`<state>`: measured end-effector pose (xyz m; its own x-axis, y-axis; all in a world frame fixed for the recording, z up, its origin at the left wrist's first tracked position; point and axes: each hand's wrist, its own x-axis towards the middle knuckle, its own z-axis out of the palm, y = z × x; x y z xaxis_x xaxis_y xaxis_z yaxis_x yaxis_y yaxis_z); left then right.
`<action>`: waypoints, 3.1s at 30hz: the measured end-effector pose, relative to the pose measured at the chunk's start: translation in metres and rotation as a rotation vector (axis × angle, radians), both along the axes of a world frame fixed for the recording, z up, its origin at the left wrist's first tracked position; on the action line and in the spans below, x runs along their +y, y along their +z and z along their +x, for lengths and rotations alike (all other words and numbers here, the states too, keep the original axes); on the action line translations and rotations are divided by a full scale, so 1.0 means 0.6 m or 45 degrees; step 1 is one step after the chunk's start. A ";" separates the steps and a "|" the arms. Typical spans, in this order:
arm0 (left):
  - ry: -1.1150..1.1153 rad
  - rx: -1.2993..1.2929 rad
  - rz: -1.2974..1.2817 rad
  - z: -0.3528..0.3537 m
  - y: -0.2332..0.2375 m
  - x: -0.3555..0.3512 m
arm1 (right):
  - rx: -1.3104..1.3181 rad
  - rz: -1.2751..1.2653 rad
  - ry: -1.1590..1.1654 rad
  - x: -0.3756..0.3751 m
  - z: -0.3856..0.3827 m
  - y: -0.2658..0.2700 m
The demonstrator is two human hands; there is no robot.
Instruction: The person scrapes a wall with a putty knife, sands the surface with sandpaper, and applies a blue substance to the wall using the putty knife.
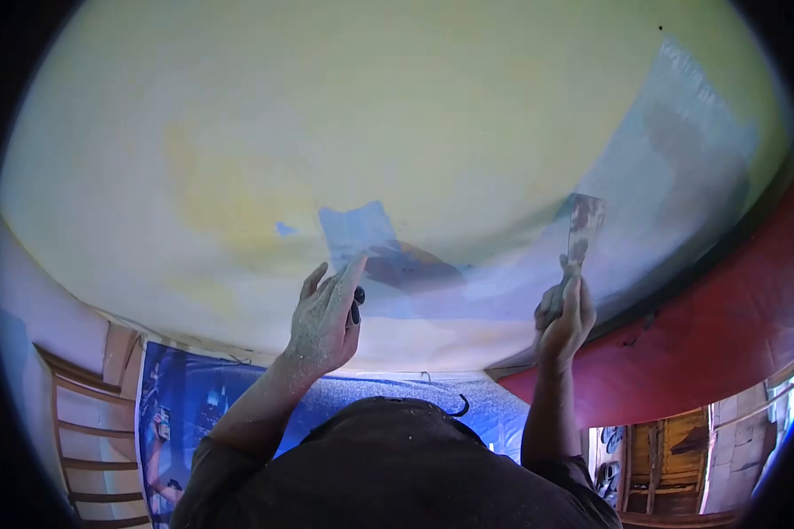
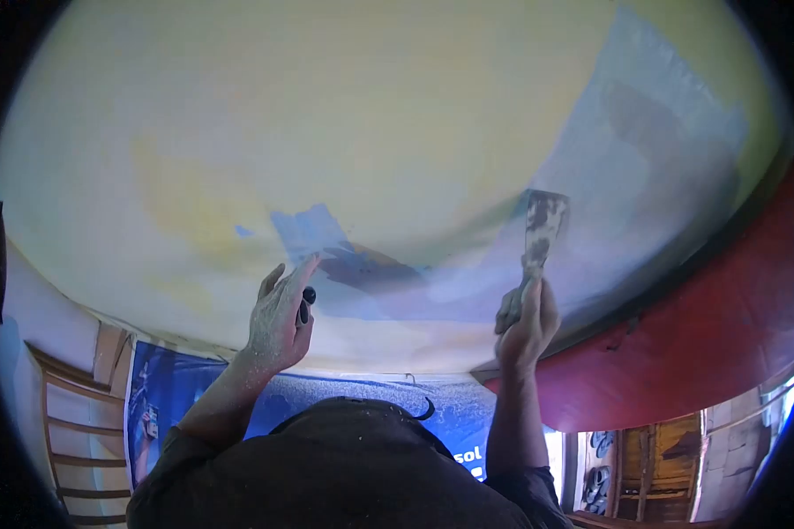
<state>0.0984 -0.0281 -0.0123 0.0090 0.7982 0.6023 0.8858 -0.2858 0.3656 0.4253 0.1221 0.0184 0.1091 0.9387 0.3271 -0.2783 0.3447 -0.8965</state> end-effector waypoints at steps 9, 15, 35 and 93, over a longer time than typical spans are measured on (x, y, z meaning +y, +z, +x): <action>0.058 0.161 -0.092 0.011 0.008 0.000 | -0.767 -0.158 0.539 -0.081 -0.082 -0.172; -0.097 0.263 -0.142 0.024 -0.008 0.011 | -0.886 0.146 0.546 -0.086 -0.153 -0.089; -0.168 0.383 -0.219 0.018 -0.038 0.035 | -0.805 0.084 0.404 -0.117 -0.171 -0.171; -0.145 0.351 -0.173 -0.016 -0.013 0.055 | -0.812 0.098 0.445 -0.117 -0.192 -0.103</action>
